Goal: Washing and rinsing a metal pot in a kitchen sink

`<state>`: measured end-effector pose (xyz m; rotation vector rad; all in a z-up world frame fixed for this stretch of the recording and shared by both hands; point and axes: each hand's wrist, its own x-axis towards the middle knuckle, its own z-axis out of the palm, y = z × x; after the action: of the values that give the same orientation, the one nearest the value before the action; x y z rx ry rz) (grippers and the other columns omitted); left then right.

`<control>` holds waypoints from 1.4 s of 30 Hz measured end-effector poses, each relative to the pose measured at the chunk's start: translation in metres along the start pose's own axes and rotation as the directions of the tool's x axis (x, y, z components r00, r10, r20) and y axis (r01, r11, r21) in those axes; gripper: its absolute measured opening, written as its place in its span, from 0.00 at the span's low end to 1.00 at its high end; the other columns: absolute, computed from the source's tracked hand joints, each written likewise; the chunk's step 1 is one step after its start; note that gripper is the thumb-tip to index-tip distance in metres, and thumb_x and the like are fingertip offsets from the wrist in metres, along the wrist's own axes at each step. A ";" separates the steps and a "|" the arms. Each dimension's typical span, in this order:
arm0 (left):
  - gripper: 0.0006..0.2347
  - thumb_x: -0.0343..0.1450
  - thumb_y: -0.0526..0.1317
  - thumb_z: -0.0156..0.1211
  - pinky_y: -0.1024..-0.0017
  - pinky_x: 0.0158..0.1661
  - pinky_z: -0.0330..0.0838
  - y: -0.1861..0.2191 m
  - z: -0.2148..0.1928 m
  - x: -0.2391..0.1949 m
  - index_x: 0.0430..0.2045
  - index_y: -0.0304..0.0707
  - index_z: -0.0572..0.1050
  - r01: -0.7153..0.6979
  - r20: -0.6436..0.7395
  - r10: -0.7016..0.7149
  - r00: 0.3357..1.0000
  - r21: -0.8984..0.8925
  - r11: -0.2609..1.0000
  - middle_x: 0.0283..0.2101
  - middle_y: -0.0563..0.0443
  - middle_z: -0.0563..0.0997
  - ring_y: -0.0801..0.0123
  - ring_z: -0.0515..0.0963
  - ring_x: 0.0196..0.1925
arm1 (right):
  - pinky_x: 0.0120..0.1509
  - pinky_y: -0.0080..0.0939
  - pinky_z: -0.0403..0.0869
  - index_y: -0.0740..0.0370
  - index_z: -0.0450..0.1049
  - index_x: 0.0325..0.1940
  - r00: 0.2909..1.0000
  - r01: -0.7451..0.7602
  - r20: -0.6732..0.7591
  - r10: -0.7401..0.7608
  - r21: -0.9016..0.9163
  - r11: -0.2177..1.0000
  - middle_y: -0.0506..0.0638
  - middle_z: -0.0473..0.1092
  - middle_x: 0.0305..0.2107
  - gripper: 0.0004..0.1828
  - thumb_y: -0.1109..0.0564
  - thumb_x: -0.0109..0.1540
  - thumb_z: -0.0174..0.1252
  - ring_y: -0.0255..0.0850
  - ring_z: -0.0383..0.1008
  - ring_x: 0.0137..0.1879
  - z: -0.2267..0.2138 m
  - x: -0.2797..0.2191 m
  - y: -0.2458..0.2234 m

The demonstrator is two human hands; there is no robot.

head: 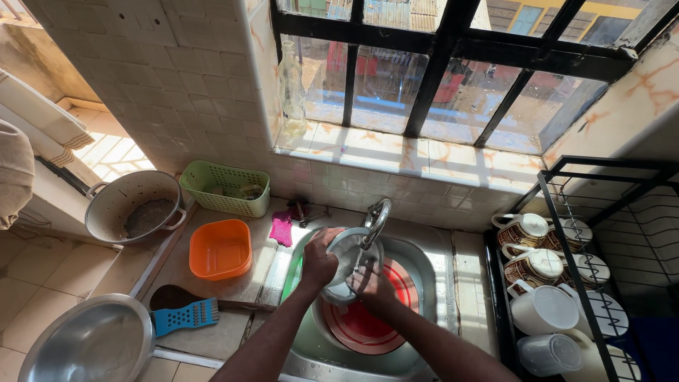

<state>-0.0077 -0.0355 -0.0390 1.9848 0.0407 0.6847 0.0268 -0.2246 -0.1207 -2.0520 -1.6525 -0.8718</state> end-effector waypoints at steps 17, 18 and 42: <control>0.27 0.53 0.23 0.43 0.46 0.62 0.67 0.018 -0.001 -0.010 0.46 0.31 0.81 0.062 -0.135 -0.081 0.988 -0.138 0.988 0.48 0.36 0.82 0.40 0.77 0.58 | 0.40 0.46 0.75 0.50 0.69 0.25 0.607 -0.768 0.356 0.710 0.032 0.640 0.44 0.74 0.19 0.12 0.66 0.55 0.59 0.48 0.79 0.31 0.017 0.039 -0.075; 0.28 0.53 0.23 0.44 0.47 0.63 0.67 0.017 -0.003 -0.008 0.46 0.35 0.82 0.078 -0.059 -0.086 0.995 -0.121 0.990 0.49 0.41 0.83 0.42 0.77 0.59 | 0.39 0.44 0.76 0.49 0.68 0.28 0.667 -0.708 0.385 0.638 0.057 0.704 0.43 0.76 0.21 0.13 0.68 0.56 0.58 0.46 0.81 0.33 0.015 0.033 -0.071; 0.27 0.52 0.27 0.45 0.45 0.66 0.63 0.011 -0.011 -0.002 0.45 0.32 0.81 0.078 0.081 -0.059 0.995 -0.256 0.963 0.53 0.36 0.81 0.40 0.72 0.65 | 0.46 0.49 0.77 0.50 0.76 0.36 0.891 -0.435 0.115 0.440 -0.067 0.898 0.47 0.75 0.24 0.07 0.62 0.56 0.60 0.47 0.81 0.35 0.048 0.007 -0.058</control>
<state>-0.0174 -0.0330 -0.0275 1.7464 -0.0232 0.5431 -0.0170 -0.1752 -0.1571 -2.4149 -1.1523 -0.6293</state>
